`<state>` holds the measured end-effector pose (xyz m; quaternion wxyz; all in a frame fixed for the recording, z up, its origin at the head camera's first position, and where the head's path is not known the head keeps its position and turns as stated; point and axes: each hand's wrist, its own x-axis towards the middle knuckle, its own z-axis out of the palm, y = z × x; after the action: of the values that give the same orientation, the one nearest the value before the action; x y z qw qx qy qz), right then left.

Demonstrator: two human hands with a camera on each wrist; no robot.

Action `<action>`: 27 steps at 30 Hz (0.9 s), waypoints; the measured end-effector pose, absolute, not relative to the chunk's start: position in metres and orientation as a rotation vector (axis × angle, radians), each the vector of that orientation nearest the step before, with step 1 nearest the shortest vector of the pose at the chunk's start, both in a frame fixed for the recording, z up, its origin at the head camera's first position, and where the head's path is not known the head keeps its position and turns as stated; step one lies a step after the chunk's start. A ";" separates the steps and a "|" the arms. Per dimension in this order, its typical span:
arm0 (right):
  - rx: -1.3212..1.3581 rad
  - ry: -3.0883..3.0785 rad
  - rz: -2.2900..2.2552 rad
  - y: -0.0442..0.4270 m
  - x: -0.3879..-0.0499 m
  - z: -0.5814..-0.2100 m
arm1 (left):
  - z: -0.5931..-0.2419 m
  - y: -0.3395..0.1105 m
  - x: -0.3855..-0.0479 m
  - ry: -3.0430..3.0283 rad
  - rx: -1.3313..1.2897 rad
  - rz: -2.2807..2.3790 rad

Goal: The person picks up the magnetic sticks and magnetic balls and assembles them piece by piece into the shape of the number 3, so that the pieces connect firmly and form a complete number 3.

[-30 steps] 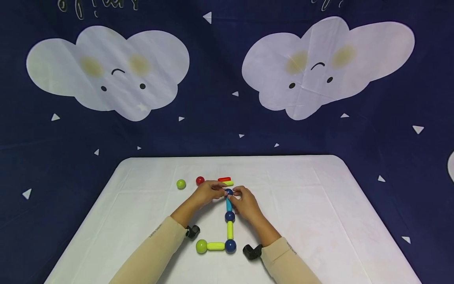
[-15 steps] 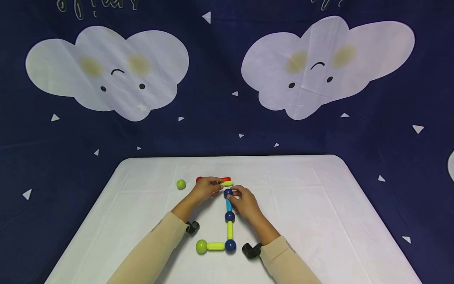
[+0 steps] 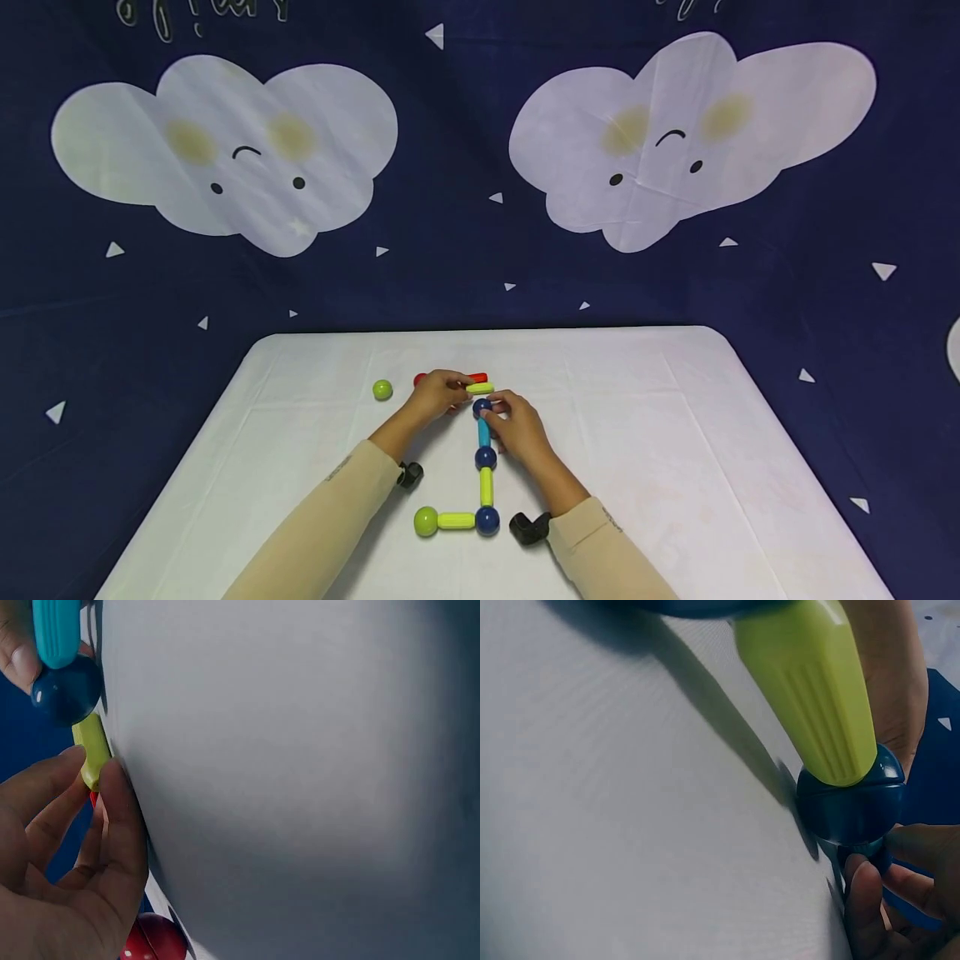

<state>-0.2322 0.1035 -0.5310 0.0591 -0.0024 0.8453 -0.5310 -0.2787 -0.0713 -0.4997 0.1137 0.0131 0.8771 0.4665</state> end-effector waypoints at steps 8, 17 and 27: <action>0.001 2.565 -1.626 0.105 -0.231 -0.531 | -0.503 -0.066 -0.284 2.708 0.115 1.187; 0.017 2.560 -1.631 0.103 -0.232 -0.534 | -0.500 -0.073 -0.279 2.678 0.051 1.191; 0.018 2.564 -1.630 0.103 -0.232 -0.535 | -0.501 -0.093 -0.267 2.663 0.022 1.231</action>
<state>-0.2322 0.1028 -0.5352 0.0514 0.0059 0.8427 -0.5358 -0.2666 -0.0934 -0.5009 0.1039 0.0073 0.9028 0.4173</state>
